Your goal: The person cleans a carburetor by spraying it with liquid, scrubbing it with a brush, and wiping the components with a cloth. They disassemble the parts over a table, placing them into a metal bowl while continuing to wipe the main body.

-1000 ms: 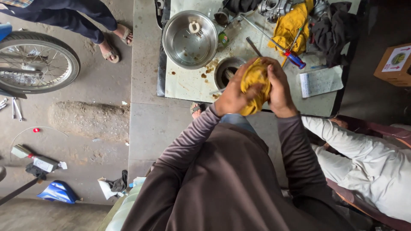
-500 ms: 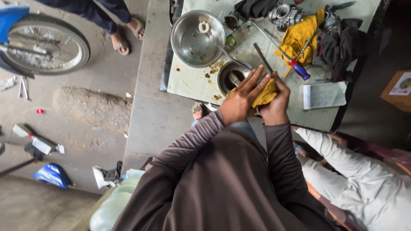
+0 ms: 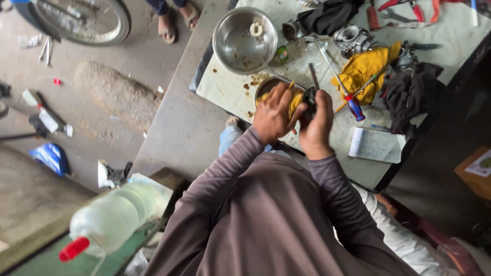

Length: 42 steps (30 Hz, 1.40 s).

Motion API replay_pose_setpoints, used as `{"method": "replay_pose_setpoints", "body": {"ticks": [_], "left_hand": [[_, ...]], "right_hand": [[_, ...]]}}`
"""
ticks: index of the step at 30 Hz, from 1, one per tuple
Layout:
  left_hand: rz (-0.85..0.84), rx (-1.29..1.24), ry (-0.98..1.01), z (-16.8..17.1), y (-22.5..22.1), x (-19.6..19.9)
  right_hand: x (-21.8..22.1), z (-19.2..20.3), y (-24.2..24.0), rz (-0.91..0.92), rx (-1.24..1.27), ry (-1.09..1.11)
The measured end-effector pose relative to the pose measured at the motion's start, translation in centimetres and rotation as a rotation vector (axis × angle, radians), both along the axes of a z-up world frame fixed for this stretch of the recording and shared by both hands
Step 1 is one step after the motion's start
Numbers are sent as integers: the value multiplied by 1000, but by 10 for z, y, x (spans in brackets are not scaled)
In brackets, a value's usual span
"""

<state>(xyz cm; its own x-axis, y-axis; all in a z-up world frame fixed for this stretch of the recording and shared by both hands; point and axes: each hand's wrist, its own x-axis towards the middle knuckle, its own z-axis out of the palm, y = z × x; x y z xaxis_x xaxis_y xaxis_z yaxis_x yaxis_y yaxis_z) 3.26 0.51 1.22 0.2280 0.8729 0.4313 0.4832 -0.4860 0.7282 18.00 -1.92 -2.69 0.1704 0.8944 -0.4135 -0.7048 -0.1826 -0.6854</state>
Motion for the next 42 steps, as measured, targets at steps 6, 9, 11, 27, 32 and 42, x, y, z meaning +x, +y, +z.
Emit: {"method": "replay_pose_setpoints", "body": {"ticks": [6, 9, 11, 27, 32, 42], "left_hand": [[151, -31, -14, 4, 1, 9], [98, 4, -44, 1, 13, 1], [102, 51, -15, 0, 14, -2], [140, 174, 121, 6, 16, 9], [43, 415, 209, -2, 17, 0], [133, -84, -250, 8, 16, 9]], "right_hand": [[-4, -5, 0, 1, 312, -620], [-6, 25, 7, 7, 583, -988], [-8, 37, 13, 9, 669, -1124], [5, -16, 42, -105, 167, -550], [8, -1, 61, -26, -191, 198], [-7, -1, 37, -99, 331, -835]]}}
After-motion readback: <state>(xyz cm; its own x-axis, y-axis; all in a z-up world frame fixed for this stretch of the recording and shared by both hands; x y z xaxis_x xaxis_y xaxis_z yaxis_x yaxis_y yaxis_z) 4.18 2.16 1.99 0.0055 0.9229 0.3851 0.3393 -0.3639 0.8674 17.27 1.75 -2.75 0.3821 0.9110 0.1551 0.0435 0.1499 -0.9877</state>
